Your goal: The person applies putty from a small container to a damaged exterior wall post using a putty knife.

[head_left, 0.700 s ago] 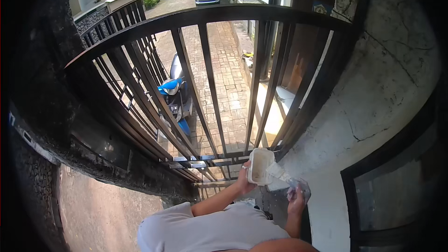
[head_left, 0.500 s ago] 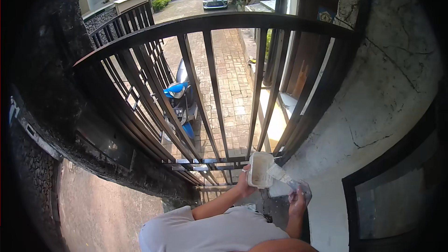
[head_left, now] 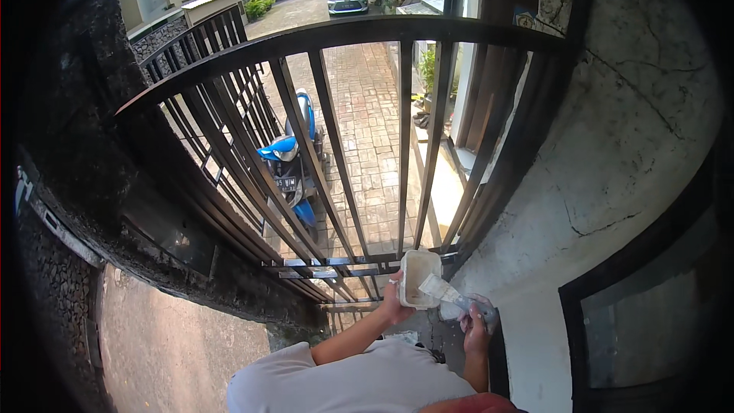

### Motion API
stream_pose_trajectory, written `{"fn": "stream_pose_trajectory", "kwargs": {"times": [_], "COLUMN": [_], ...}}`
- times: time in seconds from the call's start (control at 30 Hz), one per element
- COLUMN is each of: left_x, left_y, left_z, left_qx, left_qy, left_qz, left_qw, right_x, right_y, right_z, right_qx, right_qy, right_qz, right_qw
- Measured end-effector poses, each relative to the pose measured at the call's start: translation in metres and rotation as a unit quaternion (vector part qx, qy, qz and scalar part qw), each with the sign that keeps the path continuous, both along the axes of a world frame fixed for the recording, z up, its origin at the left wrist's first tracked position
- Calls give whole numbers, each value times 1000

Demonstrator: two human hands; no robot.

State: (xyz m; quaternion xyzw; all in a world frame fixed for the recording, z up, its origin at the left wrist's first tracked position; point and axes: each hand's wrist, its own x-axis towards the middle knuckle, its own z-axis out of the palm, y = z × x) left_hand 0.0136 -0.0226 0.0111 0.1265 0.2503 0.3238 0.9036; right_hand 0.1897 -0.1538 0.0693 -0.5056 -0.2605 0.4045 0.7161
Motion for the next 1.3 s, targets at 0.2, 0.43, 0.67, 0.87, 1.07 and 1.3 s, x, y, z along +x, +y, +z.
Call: {"fn": "stream_pose_trajectory", "kwargs": {"times": [0.2,0.43,0.67,0.87,1.07,1.3], "left_x": [17,31,43,56,88,130], "left_y": [-9,-26,-40,-41,-39,-35], "left_z": [-11,-22,-15,-22,-12,-2], "left_qx": [1,-35,-29,5,1,7], "left_qy": [5,12,7,-1,17,-33], "left_qz": [-28,-27,-30,-48,-69,-94], "left_qw": [1000,999,999,999,997,995], "right_x": [15,25,41,52,67,89], "right_y": [-14,-33,-45,-51,-65,-91], "right_z": [-10,-17,-21,-16,-8,-3], "right_qx": [9,-2,3,38,71,136], "right_qy": [-11,-10,-17,37,70,96], "right_qz": [-12,-23,-29,-54,-73,-78], "right_qw": [1000,1000,999,997,992,983]}}
